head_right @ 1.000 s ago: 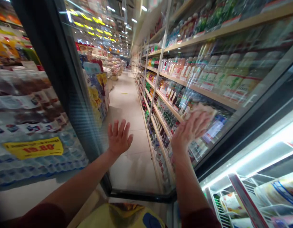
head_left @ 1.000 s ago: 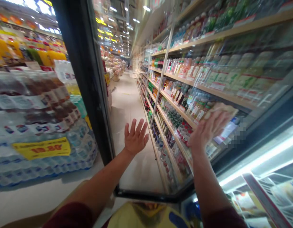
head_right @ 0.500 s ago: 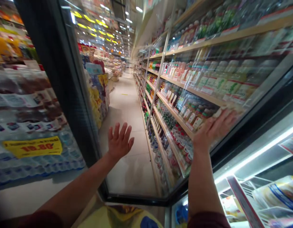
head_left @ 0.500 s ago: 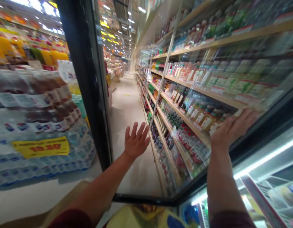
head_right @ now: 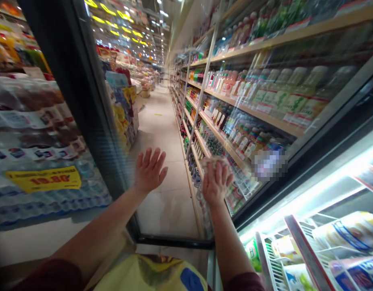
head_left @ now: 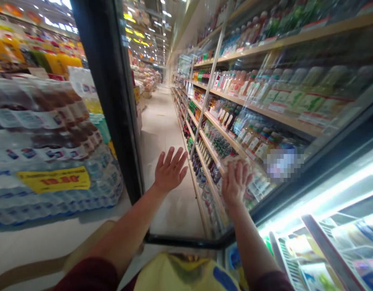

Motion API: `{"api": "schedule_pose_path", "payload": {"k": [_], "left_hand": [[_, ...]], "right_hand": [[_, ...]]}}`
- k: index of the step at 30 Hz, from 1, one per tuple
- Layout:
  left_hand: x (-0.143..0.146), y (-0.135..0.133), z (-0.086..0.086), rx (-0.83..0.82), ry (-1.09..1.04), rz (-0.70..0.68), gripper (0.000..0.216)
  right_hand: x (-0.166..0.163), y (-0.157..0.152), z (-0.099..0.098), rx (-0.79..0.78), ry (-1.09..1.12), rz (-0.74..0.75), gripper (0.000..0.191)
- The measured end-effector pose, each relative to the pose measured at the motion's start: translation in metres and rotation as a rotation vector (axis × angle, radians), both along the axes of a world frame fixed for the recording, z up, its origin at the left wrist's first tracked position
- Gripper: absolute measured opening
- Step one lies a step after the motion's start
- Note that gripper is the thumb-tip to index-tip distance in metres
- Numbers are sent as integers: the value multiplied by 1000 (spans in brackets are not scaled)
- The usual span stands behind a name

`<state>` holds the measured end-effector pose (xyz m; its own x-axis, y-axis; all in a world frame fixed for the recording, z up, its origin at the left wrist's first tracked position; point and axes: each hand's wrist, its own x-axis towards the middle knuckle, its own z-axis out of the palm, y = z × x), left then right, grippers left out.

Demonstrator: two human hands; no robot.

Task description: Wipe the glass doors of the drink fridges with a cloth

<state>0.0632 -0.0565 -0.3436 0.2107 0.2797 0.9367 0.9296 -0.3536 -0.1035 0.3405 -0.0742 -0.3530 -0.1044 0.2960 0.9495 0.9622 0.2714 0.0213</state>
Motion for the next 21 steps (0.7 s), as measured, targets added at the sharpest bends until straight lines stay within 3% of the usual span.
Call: {"api": "schedule_pose_path", "payload": {"k": [3, 5, 7, 9, 11, 13, 15, 19, 21], "left_hand": [[-9, 0, -20, 0, -7, 26, 48], [-12, 0, -32, 27, -18, 31, 50], [-13, 1, -38, 50, -18, 30, 53], [-14, 3, -38, 30, -28, 18, 55], [-16, 6, -37, -27, -55, 8, 55], [-17, 7, -40, -86, -82, 6, 56], [-19, 5, -50, -99, -99, 18, 56], [-19, -5, -83, -43, -97, 41, 58], [-19, -9, -96, 1, -81, 55, 59]], "right_hand": [[49, 9, 24, 172, 260, -86, 57], [58, 9, 19, 262, 322, -105, 59], [39, 4, -4, 231, 312, -98, 62], [2, -6, -38, 65, 223, -48, 64], [-32, -15, -67, -121, -33, 88, 61], [-43, -19, -82, -191, -228, 194, 54], [-23, -16, -80, -146, -222, 181, 51], [60, -3, -60, 5, 120, -7, 63], [83, -1, -59, 89, 288, -74, 64]]}}
